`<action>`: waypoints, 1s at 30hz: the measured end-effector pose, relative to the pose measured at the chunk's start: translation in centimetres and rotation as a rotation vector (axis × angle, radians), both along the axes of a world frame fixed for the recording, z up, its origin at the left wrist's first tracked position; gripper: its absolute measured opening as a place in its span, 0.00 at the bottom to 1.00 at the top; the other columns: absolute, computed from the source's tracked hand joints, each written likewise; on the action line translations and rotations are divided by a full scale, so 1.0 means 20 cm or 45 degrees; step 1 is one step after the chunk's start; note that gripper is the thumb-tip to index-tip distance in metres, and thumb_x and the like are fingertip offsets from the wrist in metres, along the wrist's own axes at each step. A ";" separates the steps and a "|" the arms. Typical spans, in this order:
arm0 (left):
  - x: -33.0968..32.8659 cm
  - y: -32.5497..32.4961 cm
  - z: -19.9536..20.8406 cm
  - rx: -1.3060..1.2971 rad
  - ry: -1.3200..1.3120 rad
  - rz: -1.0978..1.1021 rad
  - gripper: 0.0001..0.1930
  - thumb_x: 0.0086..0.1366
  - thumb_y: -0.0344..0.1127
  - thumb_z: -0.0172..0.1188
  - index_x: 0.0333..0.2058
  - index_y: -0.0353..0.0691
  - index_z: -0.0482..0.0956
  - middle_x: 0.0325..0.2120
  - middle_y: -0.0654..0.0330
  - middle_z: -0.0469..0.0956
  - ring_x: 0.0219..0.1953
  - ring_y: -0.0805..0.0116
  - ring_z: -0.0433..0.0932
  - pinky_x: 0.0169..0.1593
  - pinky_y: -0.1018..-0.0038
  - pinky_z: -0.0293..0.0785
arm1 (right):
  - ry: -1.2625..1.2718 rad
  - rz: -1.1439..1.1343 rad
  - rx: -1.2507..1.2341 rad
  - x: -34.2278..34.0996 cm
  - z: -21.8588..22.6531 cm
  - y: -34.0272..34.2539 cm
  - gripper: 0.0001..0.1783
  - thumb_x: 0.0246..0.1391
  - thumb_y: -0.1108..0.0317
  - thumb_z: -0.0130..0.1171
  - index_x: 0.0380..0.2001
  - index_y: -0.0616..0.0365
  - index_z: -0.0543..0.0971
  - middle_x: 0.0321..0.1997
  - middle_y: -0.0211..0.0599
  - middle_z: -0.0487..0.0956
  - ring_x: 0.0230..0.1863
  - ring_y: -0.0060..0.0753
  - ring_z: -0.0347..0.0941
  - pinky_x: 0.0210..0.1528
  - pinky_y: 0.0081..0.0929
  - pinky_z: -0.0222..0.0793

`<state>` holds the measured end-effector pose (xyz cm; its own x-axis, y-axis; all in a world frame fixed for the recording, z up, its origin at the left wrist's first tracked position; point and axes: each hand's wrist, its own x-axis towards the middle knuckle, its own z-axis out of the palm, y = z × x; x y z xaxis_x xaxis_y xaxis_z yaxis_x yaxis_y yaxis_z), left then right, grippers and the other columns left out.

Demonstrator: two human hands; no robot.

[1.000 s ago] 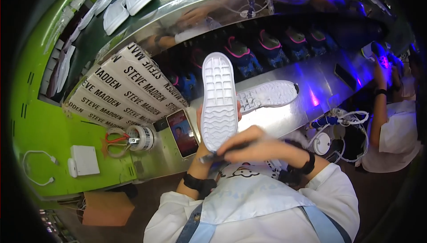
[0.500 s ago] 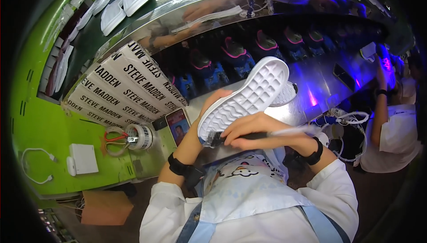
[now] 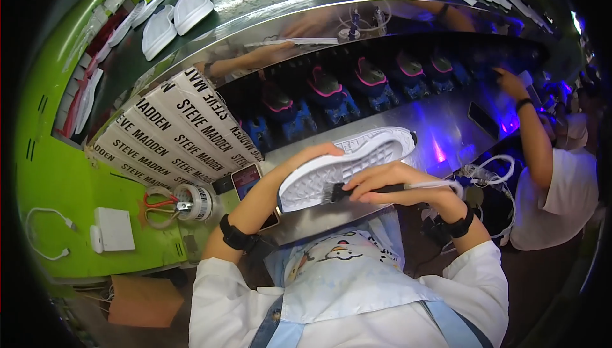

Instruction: The recorder applies glue to the bottom of white shoe soles using a brush tool at a manufacturing workstation.

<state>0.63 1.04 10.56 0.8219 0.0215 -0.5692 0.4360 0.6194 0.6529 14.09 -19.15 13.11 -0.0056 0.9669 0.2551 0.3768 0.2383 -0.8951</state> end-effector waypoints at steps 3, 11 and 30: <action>-0.04 0.04 0.00 0.116 0.054 0.083 0.20 0.56 0.47 0.59 0.39 0.36 0.78 0.30 0.58 0.80 0.26 0.72 0.78 0.32 0.79 0.75 | -0.345 -0.137 -0.314 0.14 -0.02 -0.16 0.08 0.51 0.72 0.58 0.33 0.64 0.81 0.34 0.41 0.82 0.39 0.36 0.79 0.44 0.27 0.71; -0.27 0.57 0.33 0.070 -0.811 0.289 0.17 0.67 0.39 0.46 0.46 0.30 0.70 0.54 0.45 0.66 0.60 0.55 0.63 0.60 0.63 0.64 | 0.321 -0.286 0.522 -0.11 0.25 -0.01 0.10 0.57 0.71 0.51 0.34 0.66 0.79 0.43 0.53 0.79 0.36 0.41 0.80 0.41 0.32 0.75; -0.52 -0.32 0.80 0.961 -2.409 0.293 0.32 0.69 0.60 0.31 0.26 0.44 0.78 0.40 0.66 0.78 0.45 0.58 0.62 0.46 0.62 0.58 | 1.049 -0.847 0.409 -0.08 0.04 -0.01 0.16 0.61 0.66 0.45 0.34 0.68 0.77 0.41 0.55 0.78 0.29 0.34 0.76 0.32 0.26 0.75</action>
<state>-9.76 -5.36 26.63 0.2032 -0.0371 0.9784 -0.9791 0.0002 0.2033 12.42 -19.37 13.91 0.7778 0.6018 0.1812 -0.1670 0.4758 -0.8635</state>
